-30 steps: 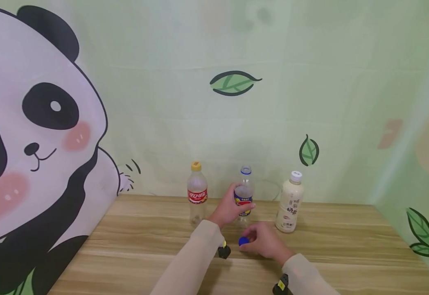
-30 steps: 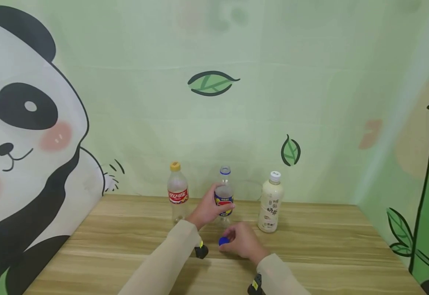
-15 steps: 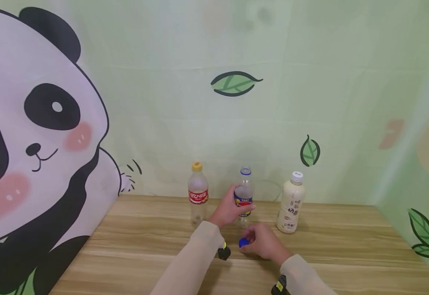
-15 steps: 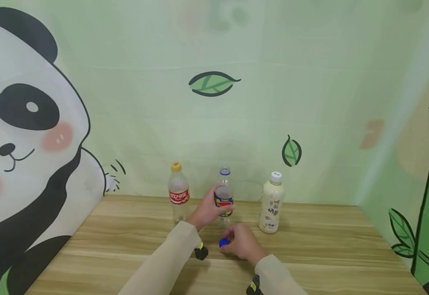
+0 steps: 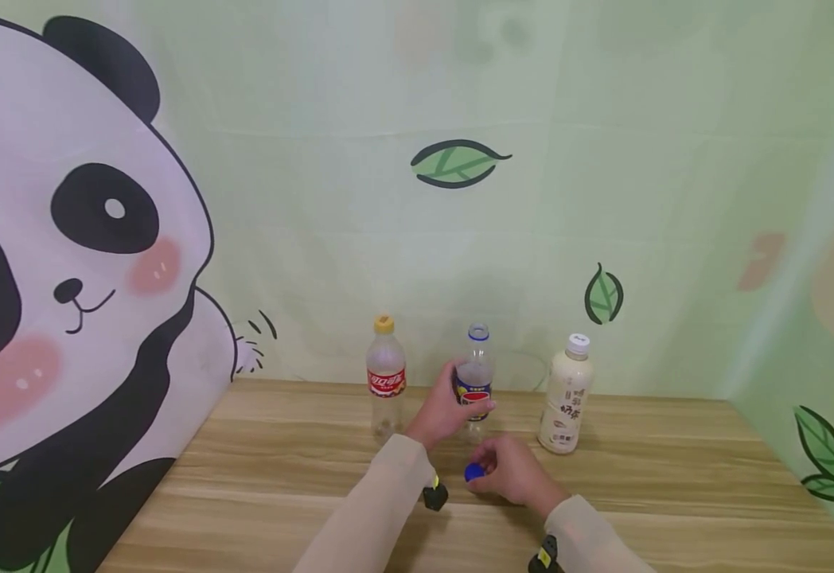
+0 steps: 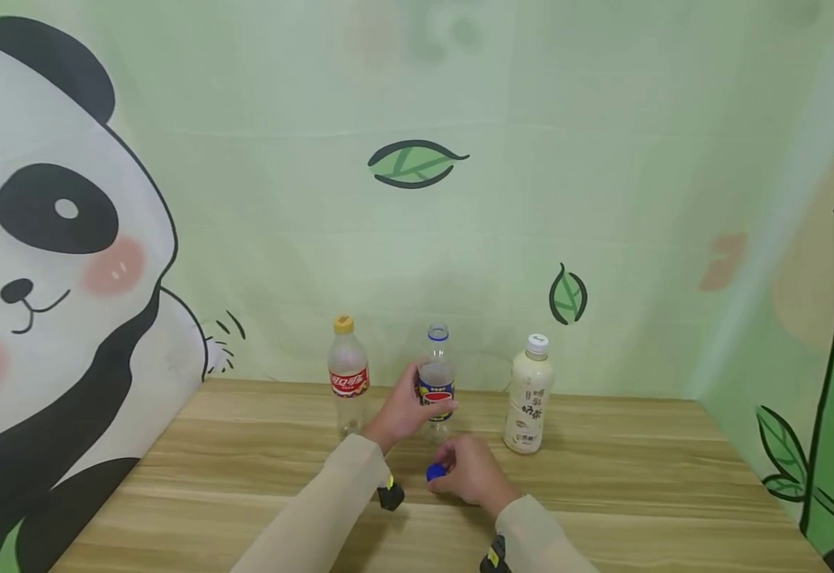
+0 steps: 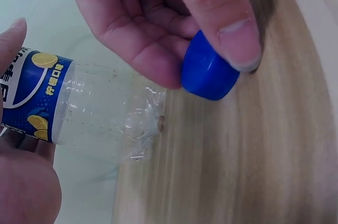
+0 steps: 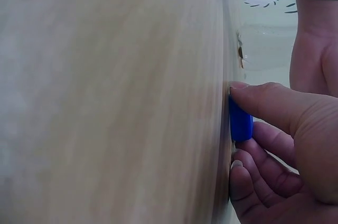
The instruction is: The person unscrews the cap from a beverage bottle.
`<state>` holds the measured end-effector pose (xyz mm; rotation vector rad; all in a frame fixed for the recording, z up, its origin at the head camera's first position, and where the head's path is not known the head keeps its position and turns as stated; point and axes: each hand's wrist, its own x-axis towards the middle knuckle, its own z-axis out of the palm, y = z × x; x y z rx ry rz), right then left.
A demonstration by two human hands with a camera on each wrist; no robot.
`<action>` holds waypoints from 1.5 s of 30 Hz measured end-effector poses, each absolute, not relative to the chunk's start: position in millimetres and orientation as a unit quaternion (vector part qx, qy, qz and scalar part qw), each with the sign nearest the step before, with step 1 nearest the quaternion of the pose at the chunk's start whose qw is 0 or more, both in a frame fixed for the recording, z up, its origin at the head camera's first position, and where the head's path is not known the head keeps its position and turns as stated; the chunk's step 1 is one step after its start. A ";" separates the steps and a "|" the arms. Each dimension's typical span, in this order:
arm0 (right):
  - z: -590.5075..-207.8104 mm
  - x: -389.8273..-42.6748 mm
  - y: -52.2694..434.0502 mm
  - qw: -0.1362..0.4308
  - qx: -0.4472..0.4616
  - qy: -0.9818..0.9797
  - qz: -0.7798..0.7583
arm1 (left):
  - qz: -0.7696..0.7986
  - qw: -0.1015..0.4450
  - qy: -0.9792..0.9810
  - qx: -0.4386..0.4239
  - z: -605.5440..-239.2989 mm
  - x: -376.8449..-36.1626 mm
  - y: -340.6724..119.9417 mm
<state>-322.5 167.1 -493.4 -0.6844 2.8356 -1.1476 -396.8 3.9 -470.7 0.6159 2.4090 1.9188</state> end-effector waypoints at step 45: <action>-456.5 -306.8 176.1 -0.098 -0.121 0.907 -0.392 | 0.578 -0.031 0.806 0.125 -503.7 -333.0 -12.8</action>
